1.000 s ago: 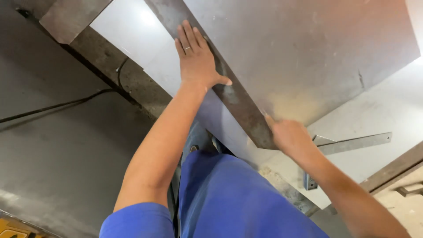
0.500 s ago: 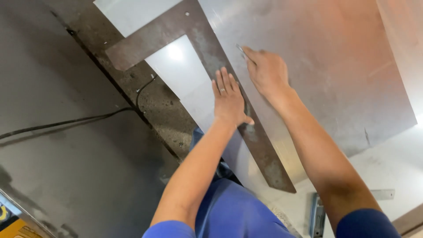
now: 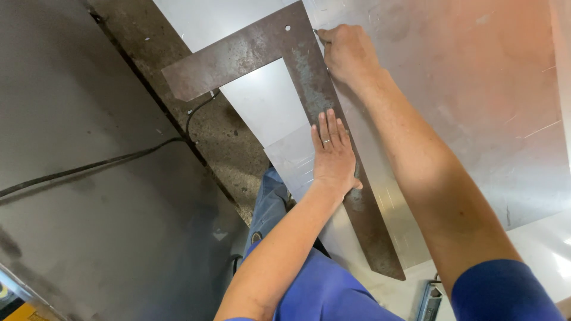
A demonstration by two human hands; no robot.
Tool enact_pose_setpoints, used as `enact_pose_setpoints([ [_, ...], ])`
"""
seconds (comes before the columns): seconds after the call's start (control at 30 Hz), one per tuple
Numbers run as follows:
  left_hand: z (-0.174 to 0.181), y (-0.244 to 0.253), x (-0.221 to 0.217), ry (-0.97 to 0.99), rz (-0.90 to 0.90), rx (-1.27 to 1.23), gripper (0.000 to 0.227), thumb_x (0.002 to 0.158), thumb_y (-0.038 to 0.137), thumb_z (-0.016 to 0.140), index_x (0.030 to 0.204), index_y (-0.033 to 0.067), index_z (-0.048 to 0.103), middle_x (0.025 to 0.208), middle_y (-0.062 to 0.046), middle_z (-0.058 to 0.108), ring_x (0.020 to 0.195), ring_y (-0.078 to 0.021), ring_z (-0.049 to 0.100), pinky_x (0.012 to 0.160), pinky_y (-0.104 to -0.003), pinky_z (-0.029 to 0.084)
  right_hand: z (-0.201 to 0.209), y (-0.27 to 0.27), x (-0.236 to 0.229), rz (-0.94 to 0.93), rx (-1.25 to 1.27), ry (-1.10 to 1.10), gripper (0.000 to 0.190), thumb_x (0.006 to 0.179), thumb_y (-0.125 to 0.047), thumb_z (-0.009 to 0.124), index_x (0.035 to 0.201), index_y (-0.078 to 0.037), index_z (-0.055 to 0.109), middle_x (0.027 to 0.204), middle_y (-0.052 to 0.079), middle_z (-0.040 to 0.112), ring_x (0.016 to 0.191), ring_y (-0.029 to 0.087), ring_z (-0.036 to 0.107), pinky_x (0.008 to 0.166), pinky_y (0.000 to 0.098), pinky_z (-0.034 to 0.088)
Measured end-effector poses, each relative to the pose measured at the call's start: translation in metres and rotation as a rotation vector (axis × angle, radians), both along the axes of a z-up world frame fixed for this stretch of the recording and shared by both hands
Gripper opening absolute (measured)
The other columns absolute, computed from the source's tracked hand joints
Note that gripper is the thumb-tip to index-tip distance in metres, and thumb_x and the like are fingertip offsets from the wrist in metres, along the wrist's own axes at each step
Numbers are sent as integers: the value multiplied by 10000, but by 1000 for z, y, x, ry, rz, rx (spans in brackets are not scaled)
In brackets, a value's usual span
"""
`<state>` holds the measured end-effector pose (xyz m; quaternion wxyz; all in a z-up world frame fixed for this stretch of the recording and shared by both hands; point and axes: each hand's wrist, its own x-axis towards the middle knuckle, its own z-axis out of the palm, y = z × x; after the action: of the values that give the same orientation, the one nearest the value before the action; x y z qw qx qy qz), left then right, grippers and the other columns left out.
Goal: Using a square, measuring tape, and a marker to measure and mark metal sheets in a fabrication shop.
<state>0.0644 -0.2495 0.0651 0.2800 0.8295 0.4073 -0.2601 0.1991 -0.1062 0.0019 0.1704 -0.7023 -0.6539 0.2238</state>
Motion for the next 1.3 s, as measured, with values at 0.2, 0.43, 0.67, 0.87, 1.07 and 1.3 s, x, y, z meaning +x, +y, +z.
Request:
enact_pose_setpoints([
  [0.2,0,-7,3,2,-8,43,1533,561,696,891,1546,-168,95,1631,-404,-23,1540,-541,-24,1244,-626,59,45,-92,5,113,-259,-173,366,859,-37,602,1182,-86,767,926,261,711,864,448,686,748,528,551],
  [0.43,-9,-19,10,54,-60,52,1650,504,768,874,1566,-183,43,1629,-410,-66,1531,-521,-75,1249,-602,47,78,-372,4,16,-593,-237,553,902,-72,534,1445,-170,574,814,218,670,762,426,676,637,535,546],
  [0.67,-13,-40,6,54,-32,238,1651,504,814,847,1578,-143,36,1643,-362,-53,1545,-481,-76,1265,-585,63,79,-493,7,-250,-573,-79,476,927,-106,561,1383,-208,652,840,224,676,744,413,673,678,501,544],
  [0.87,-20,-146,-3,-24,96,265,1491,611,759,832,1567,-119,99,1639,-370,-26,1542,-484,-45,1238,-635,74,77,-483,20,-437,-214,206,372,954,-131,608,1314,-142,700,849,262,663,739,423,662,711,493,526],
  [1.07,4,-273,19,-104,100,147,1535,564,704,885,1556,-153,88,1643,-368,28,1559,-465,-10,1262,-560,95,41,-424,10,-390,-128,204,340,943,-130,585,1244,-139,745,965,247,697,870,435,674,783,490,535],
  [1.3,2,-279,29,22,70,101,1520,593,717,870,1551,-142,61,1651,-354,-10,1560,-464,-36,1262,-548,89,21,-392,14,-183,-192,130,365,918,-121,584,1250,-108,736,928,241,708,856,434,680,778,520,538],
])
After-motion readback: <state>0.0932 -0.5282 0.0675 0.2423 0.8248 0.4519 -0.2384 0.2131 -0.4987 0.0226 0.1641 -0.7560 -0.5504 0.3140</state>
